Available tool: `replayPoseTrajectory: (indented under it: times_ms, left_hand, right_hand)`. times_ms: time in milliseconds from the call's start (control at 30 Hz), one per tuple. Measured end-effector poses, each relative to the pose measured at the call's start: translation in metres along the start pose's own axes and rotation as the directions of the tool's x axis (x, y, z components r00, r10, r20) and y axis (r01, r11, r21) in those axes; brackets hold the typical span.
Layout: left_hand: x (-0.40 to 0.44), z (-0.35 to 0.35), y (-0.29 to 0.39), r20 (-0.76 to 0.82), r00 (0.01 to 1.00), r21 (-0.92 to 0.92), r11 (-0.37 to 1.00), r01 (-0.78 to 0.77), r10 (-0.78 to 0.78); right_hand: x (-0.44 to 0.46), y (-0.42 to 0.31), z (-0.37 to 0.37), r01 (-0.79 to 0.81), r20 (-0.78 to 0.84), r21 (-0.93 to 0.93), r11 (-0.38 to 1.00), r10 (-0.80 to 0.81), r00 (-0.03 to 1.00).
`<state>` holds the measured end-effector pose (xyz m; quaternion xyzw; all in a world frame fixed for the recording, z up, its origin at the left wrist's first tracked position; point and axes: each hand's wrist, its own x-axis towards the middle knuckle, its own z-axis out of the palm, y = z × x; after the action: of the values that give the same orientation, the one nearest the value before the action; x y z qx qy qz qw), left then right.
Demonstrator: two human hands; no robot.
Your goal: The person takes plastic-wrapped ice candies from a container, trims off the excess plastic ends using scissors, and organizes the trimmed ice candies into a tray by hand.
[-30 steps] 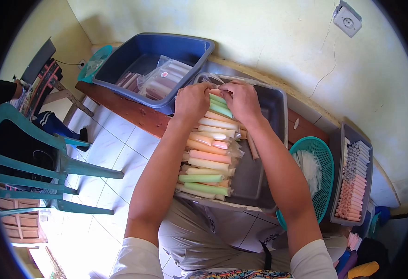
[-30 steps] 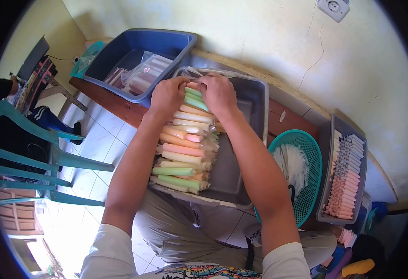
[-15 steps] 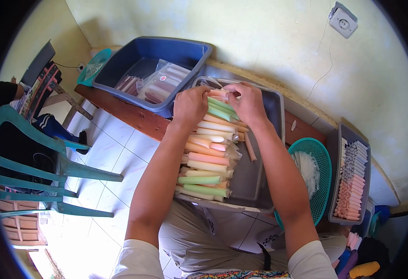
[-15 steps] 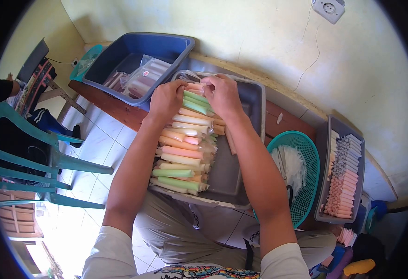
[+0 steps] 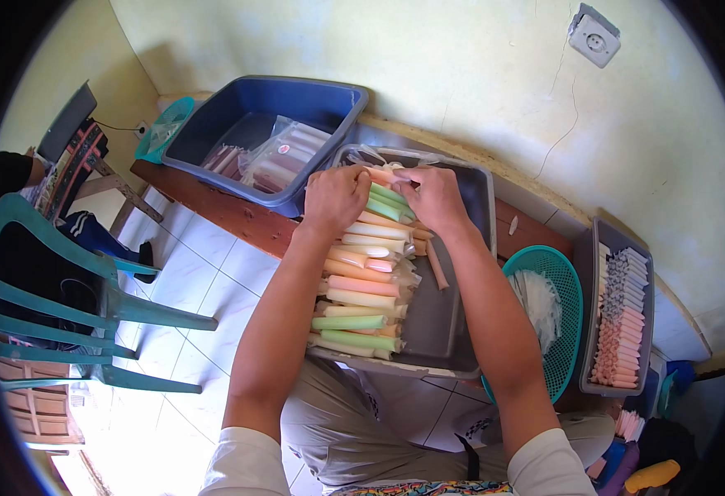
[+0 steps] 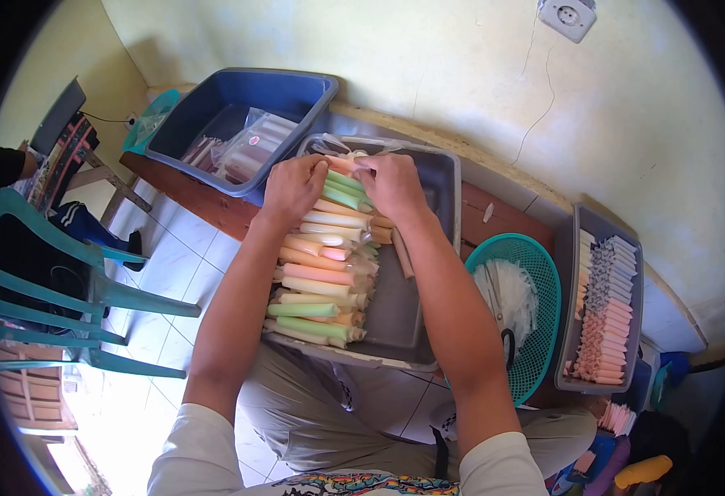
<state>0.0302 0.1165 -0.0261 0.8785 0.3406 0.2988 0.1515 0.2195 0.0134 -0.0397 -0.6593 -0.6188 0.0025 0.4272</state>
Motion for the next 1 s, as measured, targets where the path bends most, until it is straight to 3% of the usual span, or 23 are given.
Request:
replayPoseTrajectory:
  times_ms: [100, 400, 667, 900, 1000]
  left_hand:
    - [0.001, -0.002, 0.004, -0.008, 1.0, 0.004, 1.0, -0.013, 0.013]
    - [0.002, -0.007, 0.018, -0.307, 0.94, -0.029, 0.985, -0.168, 0.152]
    - [-0.017, -0.028, 0.063, -0.255, 0.967, -0.332, 0.936, -0.119, 0.032]
    - [-0.042, -0.029, 0.107, -0.172, 0.983, -0.452, 0.882, -0.13, 0.056]
    - [-0.052, -0.024, 0.128, -0.07, 0.997, -0.499, 0.866, -0.045, 0.011]
  right_hand:
    - [0.0, -0.007, -0.007, 0.0, -0.032, 0.009, 1.0, 0.001, 0.999]
    - [-0.001, -0.023, -0.027, -0.082, -0.154, 0.16, 0.984, 0.107, 0.982]
    - [-0.039, -0.054, -0.052, -0.03, -0.167, 0.339, 0.94, 0.091, 0.982]
    - [-0.081, -0.085, -0.088, -0.028, -0.163, 0.308, 0.951, 0.082, 0.983]
    - [-0.1, -0.087, -0.104, -0.04, -0.152, 0.285, 0.958, 0.087, 0.985]
